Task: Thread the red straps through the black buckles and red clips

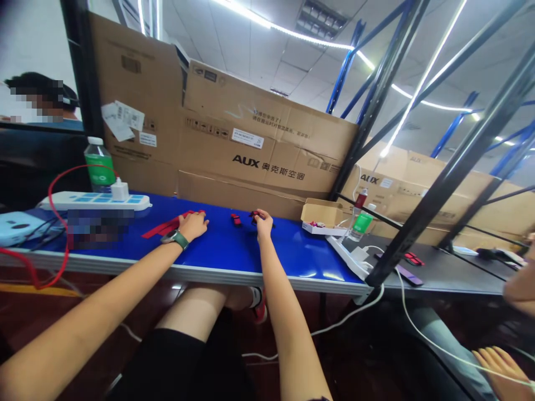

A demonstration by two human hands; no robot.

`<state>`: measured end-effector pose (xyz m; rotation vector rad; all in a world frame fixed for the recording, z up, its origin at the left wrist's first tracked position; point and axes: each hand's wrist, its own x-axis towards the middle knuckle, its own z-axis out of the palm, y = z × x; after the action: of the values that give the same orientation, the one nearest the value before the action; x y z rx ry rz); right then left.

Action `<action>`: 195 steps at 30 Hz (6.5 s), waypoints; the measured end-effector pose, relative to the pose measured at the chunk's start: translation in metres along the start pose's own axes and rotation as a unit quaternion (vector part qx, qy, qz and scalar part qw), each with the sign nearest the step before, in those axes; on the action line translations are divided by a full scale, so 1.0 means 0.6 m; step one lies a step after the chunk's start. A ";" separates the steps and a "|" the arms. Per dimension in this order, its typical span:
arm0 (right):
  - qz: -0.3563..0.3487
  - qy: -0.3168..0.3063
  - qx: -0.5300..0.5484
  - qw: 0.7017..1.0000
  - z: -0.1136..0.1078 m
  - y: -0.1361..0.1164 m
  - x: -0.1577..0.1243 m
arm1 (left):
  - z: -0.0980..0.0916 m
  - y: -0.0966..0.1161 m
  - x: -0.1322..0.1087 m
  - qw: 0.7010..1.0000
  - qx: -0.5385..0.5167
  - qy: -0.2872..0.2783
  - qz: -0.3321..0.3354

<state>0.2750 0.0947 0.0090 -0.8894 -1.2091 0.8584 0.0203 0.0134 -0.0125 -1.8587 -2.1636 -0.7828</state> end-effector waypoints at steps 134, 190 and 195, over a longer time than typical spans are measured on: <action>-0.140 -0.318 -0.222 0.911 0.067 -0.015 -0.097 | -0.031 0.030 0.001 0.888 -0.386 -0.006 0.251; -0.047 -0.215 -0.031 0.975 0.063 -0.018 -0.084 | -0.036 0.044 -0.003 0.869 -0.458 0.009 0.190; -0.044 -0.252 -0.041 0.966 0.063 -0.018 -0.088 | -0.038 0.042 -0.003 0.890 -0.409 0.052 0.195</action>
<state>0.2305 0.0463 0.0027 -0.6946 -1.7231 1.0019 0.0401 0.0023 0.0128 -2.4033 -1.3754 -1.8193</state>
